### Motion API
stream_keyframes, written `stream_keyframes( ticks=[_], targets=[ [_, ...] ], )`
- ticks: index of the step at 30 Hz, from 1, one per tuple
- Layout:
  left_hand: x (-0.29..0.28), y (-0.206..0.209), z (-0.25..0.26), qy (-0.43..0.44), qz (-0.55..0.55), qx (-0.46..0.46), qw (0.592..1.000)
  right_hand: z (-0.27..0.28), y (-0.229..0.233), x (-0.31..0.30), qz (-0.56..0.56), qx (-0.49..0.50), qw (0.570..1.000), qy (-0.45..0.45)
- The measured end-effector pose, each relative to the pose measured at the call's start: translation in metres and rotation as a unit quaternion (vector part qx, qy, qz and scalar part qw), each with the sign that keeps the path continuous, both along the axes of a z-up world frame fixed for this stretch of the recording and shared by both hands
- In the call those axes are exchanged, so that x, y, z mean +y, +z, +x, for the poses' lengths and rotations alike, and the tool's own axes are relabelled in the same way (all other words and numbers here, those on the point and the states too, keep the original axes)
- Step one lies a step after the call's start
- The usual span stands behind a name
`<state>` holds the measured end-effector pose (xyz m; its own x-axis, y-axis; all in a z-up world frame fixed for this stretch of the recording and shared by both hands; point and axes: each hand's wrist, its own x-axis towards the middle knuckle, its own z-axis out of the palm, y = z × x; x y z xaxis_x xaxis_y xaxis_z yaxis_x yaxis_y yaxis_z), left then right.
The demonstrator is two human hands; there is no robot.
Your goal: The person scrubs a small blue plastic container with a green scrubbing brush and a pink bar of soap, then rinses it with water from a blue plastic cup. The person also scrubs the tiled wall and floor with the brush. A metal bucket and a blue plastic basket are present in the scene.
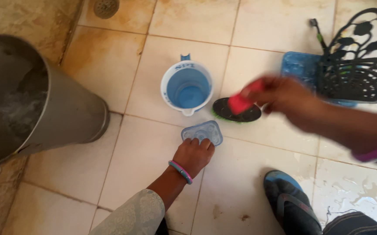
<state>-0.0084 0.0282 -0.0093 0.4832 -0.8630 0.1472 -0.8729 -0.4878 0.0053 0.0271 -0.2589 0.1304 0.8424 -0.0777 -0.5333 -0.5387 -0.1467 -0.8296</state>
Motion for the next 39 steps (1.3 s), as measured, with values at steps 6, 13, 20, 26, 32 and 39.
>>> stream_keyframes(
  ticks=[6,13,20,26,32,39],
  targets=[
    [0.04,-0.005,-0.013,0.047,-0.007,-0.007,0.999,-0.01,-0.065,0.061,0.059,0.16,0.984,0.04],
    [0.045,-0.014,-0.025,0.318,-0.334,0.333,0.822,-0.002,-0.084,0.107,0.028,0.136,0.987,0.081],
    [0.053,0.024,0.022,0.381,-0.605,0.684,0.143,-0.01,-0.032,0.147,0.038,-0.1,0.929,0.355],
    [0.091,0.059,0.047,0.35,-0.638,0.661,0.181,0.026,-0.023,0.125,-0.384,-0.478,0.767,0.189],
    [0.121,0.039,0.054,0.323,-0.673,0.639,0.184,0.082,-0.068,0.075,-0.205,-0.012,0.978,0.037],
    [0.129,0.02,0.059,0.343,-0.698,0.61,0.151,0.126,0.005,0.126,0.029,-0.133,0.991,-0.013]
  ],
)
